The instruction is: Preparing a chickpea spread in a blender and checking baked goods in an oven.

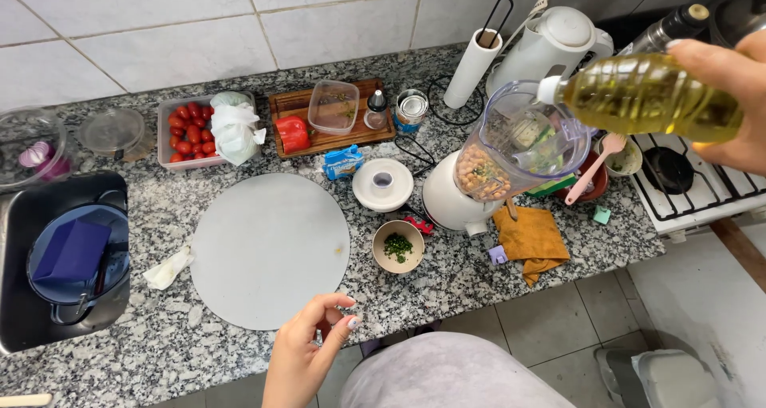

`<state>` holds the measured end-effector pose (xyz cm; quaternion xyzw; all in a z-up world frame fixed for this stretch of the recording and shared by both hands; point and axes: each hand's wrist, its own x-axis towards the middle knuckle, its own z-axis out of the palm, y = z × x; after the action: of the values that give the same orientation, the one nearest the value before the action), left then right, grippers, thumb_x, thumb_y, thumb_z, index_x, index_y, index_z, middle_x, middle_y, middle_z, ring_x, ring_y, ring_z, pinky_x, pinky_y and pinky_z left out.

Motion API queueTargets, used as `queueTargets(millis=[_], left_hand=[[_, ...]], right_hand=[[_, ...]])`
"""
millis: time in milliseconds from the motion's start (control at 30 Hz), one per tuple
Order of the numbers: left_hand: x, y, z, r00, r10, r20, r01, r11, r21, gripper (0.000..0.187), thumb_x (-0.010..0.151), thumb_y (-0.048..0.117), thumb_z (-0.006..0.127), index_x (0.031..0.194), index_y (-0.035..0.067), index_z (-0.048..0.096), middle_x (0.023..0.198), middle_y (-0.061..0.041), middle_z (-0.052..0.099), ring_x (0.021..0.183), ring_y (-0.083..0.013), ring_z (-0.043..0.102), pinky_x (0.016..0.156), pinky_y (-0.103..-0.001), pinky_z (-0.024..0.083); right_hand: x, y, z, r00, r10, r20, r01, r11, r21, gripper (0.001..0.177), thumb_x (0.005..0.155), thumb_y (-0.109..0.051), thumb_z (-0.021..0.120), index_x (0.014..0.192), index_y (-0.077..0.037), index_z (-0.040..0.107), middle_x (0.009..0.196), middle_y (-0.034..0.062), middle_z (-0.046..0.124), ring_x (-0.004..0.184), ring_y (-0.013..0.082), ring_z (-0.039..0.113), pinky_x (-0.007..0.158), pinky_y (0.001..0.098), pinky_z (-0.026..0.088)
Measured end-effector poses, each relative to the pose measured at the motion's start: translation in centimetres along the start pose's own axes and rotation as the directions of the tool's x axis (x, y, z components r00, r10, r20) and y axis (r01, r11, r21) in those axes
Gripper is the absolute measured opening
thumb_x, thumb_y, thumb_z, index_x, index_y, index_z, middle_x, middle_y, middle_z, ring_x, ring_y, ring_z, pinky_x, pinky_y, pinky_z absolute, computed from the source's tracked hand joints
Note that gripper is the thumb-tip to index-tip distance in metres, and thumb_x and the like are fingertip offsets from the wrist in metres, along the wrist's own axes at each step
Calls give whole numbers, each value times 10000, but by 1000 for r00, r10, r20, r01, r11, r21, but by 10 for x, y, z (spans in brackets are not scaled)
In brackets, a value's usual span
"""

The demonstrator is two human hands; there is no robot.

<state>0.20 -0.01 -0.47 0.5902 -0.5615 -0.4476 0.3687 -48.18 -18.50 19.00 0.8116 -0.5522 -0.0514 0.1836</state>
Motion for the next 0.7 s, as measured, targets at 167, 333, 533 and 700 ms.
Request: queueTargets(millis=[167, 333, 533, 700], left_hand=[[2, -2, 0, 1000, -2, 6, 2, 1000, -8, 193, 851, 136, 773, 1033, 94, 726, 622, 27, 613, 566, -71, 554, 542, -241, 474], [4, -5, 1, 1000, -16, 25, 16, 1000, 4, 192, 848, 149, 781, 1026, 99, 730, 629, 27, 628, 565, -71, 559, 546, -245, 478], [4, -8, 1, 999, -23, 25, 23, 1000, 16, 198, 843, 166, 786, 1025, 109, 734, 630, 30, 637, 559, -65, 560, 543, -243, 478], [3, -8, 1, 998, -54, 15, 54, 998, 11, 203, 837, 165, 789, 1027, 113, 742, 627, 27, 637, 554, -69, 546, 536, -248, 468]], right_hand=[[-26, 35, 34, 997, -12, -73, 23, 989, 148, 875, 652, -52, 876, 1466, -43, 556, 989, 153, 706, 755, 242, 664, 685, 341, 549], [-45, 38, 38, 998, 47, 30, -51, 980, 193, 896, 706, -68, 866, 1525, -120, 504, 1064, 123, 740, 844, 220, 707, 765, 319, 583], [-42, 32, 34, 1000, -1, -3, 2, 963, 269, 870, 711, -12, 823, 1510, -73, 484, 1116, 158, 739, 806, 226, 706, 782, 365, 568], [-39, 30, 33, 996, -54, -66, 75, 929, 362, 821, 717, -24, 800, 1483, -40, 503, 1078, 158, 736, 786, 198, 705, 733, 339, 563]])
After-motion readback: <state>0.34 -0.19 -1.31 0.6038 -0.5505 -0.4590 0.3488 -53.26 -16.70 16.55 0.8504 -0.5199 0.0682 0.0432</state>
